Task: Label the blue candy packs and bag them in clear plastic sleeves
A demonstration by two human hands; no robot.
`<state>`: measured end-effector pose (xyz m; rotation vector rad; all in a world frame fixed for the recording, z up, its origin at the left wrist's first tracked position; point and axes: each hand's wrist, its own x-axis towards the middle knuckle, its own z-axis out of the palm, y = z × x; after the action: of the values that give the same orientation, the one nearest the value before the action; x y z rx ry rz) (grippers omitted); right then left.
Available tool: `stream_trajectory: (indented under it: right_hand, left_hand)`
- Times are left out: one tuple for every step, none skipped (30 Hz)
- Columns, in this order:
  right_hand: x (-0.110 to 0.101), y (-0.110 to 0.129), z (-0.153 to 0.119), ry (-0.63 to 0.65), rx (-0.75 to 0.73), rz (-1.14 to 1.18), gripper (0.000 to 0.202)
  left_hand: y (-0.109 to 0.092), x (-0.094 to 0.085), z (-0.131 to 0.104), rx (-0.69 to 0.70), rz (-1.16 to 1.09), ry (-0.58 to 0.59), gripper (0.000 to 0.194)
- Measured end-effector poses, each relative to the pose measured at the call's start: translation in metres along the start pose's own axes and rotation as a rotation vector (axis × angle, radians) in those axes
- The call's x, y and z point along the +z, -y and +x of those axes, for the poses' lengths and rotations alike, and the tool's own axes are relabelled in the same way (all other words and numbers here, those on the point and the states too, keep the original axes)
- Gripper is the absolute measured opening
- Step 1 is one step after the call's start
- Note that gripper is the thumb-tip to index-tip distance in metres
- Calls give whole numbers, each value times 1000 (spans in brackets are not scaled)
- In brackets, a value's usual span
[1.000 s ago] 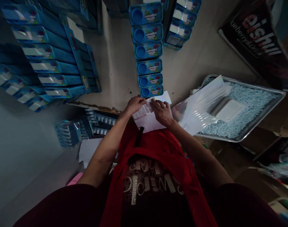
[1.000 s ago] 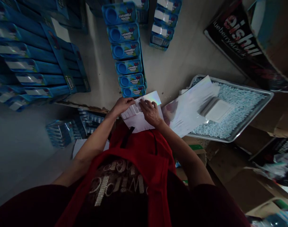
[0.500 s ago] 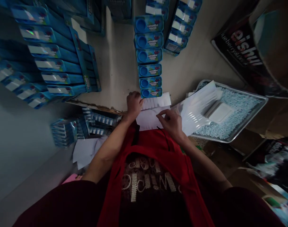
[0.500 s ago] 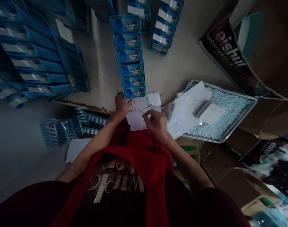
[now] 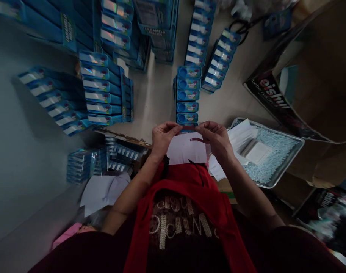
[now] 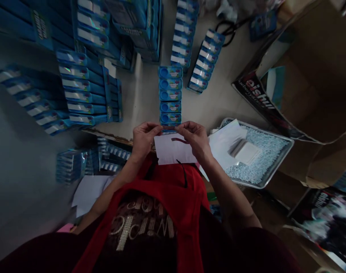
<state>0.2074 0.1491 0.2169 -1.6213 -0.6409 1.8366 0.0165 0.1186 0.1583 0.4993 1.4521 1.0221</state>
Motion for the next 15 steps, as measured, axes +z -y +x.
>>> stream_trajectory:
  right_hand:
    - [2, 3, 8, -33, -23, 3, 39]
    - [4, 5, 17, -71, -56, -4, 40]
    - [7, 8, 29, -109, -103, -25, 40]
    - [10, 12, 43, -144, -165, -61, 40]
    - [13, 16, 58, -174, -240, -111, 40]
    - [17, 21, 75, -197, -320, -166, 39]
    - [20, 26, 93, -212, -394, -219, 38]
    - [22, 31, 110, -224, -455, -264, 37]
    - [25, 36, 126, -232, -497, -304, 35]
    - [26, 40, 140, -235, -524, -344, 34]
    - [27, 44, 152, -235, -537, -384, 33]
    - [27, 47, 163, -233, -543, -425, 32]
    - [27, 48, 170, -231, -546, -465, 31]
    - [27, 50, 176, -226, -551, -500, 30]
    - [27, 50, 180, -213, -560, -528, 30]
  left_hand:
    - [-4, 3, 8, 9, -7, -19, 39]
    - [-10, 6, 16, 20, -13, -30, 39]
    - [-17, 8, 26, 33, -10, -31, 39]
    - [-25, 10, 37, 52, 4, -28, 39]
    - [-34, 12, 49, 77, 30, -21, 37]
    - [-44, 13, 63, 103, 61, -16, 35]
    - [-52, 14, 77, 127, 89, -18, 32]
    - [-60, 16, 93, 145, 112, -21, 29]
    - [-66, 17, 107, 160, 127, -31, 25]
    - [-71, 18, 121, 170, 135, -42, 23]
    - [-74, 18, 134, 175, 139, -54, 21]
    - [-75, 19, 144, 175, 143, -60, 20]
    - [-76, 19, 152, 169, 148, -63, 20]
    - [-75, 19, 159, 161, 154, -65, 21]
    - [-75, 19, 163, 150, 161, -68, 23]
